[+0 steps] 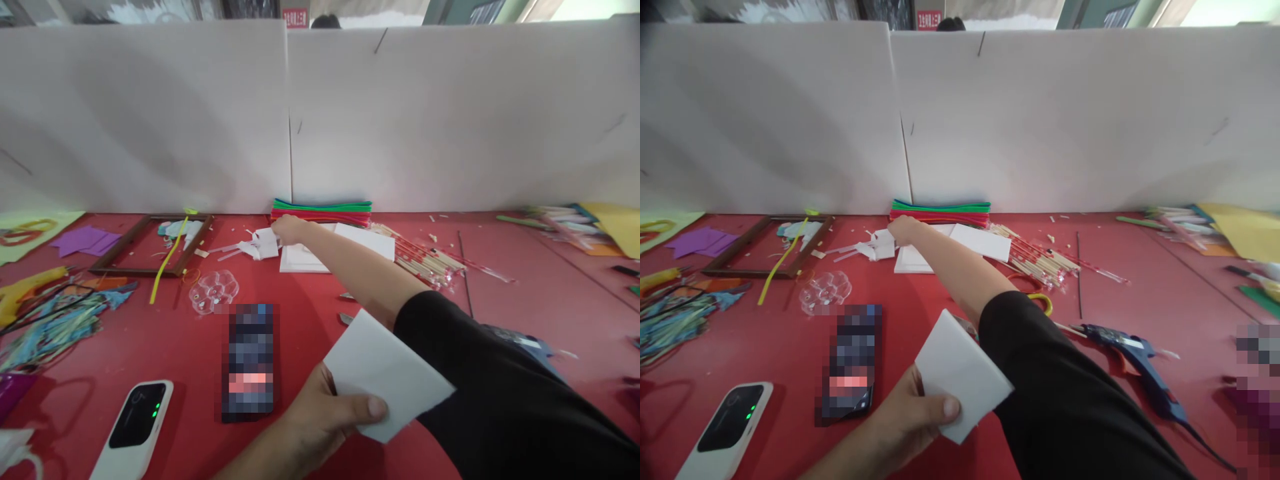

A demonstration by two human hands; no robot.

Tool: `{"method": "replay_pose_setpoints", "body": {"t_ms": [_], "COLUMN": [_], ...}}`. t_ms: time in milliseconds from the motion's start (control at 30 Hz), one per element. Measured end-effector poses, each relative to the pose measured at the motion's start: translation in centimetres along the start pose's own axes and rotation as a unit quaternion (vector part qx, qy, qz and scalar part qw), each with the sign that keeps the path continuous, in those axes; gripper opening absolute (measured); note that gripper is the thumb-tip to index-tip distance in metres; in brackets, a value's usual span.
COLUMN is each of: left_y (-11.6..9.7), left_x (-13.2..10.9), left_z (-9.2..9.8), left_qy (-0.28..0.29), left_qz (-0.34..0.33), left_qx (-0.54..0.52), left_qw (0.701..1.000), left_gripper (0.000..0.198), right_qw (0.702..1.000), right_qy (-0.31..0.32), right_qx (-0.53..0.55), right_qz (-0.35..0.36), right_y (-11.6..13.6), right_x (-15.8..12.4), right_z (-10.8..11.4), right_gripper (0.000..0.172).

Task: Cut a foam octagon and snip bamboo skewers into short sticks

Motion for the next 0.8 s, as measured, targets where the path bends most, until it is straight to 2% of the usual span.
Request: {"method": "replay_pose_setpoints", "body": {"t_ms": [133,200,267,333,433,533,633,800], "left_y": [0.0,0.0,0.0,-0.1,-0.1,0.0,0.2,0.4], "left_x": [0.0,0.1,0.1,0.0,-0.1,-0.1,0.0,0.0], "left_z": [0.2,0.1,-0.1,-0.3,-0.5,-0.5,-0.3,0.2], "left_qy": [-0.011,-0.014,-0.014,-0.014,-0.021,-0.036,-0.048,-0.067], "left_qz": [-0.003,-0.001,0.003,0.008,0.018,0.021,0.018,0.013], "left_qx": [0.002,-0.006,-0.012,-0.013,-0.013,-0.018,-0.022,-0.016], "left_qw": [1.000,1.000,1.000,1.000,1.000,0.999,0.998,0.998], "left_gripper": [0.052,0.053,0.053,0.053,0.052,0.046,0.042,0.038], "right_qw": [0.999,0.997,0.994,0.991,0.987,0.981,0.978,0.971], "right_qy": [-0.044,-0.080,-0.110,-0.131,-0.140,-0.134,-0.123,-0.133], "right_qx": [-0.016,-0.015,-0.009,-0.001,0.013,0.027,0.042,0.056], "right_qz": [0.014,0.014,0.005,-0.019,-0.079,-0.134,-0.164,-0.192], "right_y": [0.6,0.7,0.3,-0.9,-4.1,-8.1,-11.2,-12.9], "right_x": [-0.4,-1.3,-2.7,-4.4,-7.7,-11.3,-14.7,-17.7], "right_z": [0.4,1.1,2.0,2.8,3.1,1.8,-0.9,-5.3], "right_gripper": [0.037,0.031,0.033,0.036,0.032,0.031,0.029,0.037]}}
Point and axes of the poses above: each hand's wrist, its own x-axis towards the middle knuckle, its own z-axis out of the back of the hand, y = z × x, the point moved 2 cm from there along x, towards the middle knuckle, and after that the axes turned 10 degrees about z, right-handed, at the moved point
